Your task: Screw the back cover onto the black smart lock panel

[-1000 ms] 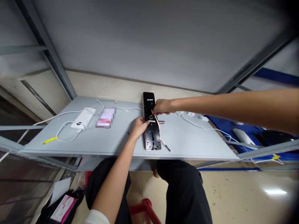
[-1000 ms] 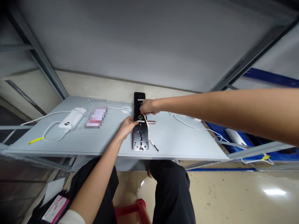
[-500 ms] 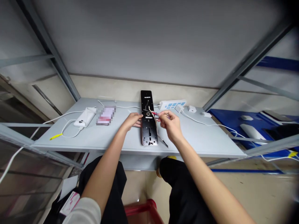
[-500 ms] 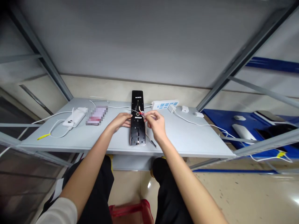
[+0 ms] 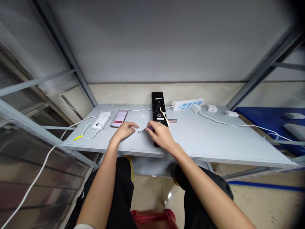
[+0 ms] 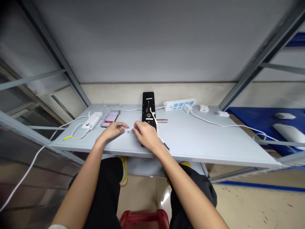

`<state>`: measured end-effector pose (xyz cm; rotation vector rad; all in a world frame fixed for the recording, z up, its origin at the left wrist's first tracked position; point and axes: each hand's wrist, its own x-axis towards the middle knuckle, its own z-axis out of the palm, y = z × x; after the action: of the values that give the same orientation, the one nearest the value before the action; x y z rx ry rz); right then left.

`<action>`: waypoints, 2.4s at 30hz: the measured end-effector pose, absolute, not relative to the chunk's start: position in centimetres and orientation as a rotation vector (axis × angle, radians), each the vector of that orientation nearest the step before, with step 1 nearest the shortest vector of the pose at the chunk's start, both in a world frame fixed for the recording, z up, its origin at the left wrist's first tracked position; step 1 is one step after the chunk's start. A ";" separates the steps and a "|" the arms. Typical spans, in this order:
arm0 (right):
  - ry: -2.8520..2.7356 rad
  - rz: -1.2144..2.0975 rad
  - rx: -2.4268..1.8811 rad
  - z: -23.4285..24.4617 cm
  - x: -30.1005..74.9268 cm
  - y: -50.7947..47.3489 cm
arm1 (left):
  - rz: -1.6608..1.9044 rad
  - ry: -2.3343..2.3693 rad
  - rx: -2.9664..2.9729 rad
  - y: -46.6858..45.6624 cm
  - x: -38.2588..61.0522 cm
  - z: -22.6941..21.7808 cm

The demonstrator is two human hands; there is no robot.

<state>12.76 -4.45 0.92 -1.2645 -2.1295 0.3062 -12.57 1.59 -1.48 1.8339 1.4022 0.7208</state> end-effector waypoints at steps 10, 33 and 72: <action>-2.163 0.415 -1.391 1.5 12.1 -3.9 | 0.668 1.314 2.005 2.5 -12.5 -2.6; -1.788 0.689 -1.254 1.0 14.8 -3.1 | 0.591 1.274 1.848 1.1 -11.1 0.0; -1.576 0.890 -1.112 1.7 16.7 -4.4 | 0.726 1.200 1.753 0.8 -7.8 0.5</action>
<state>16.67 -4.35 1.72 -1.1119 -1.5765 0.8903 -7.81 0.83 0.48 1.7531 1.1999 0.7261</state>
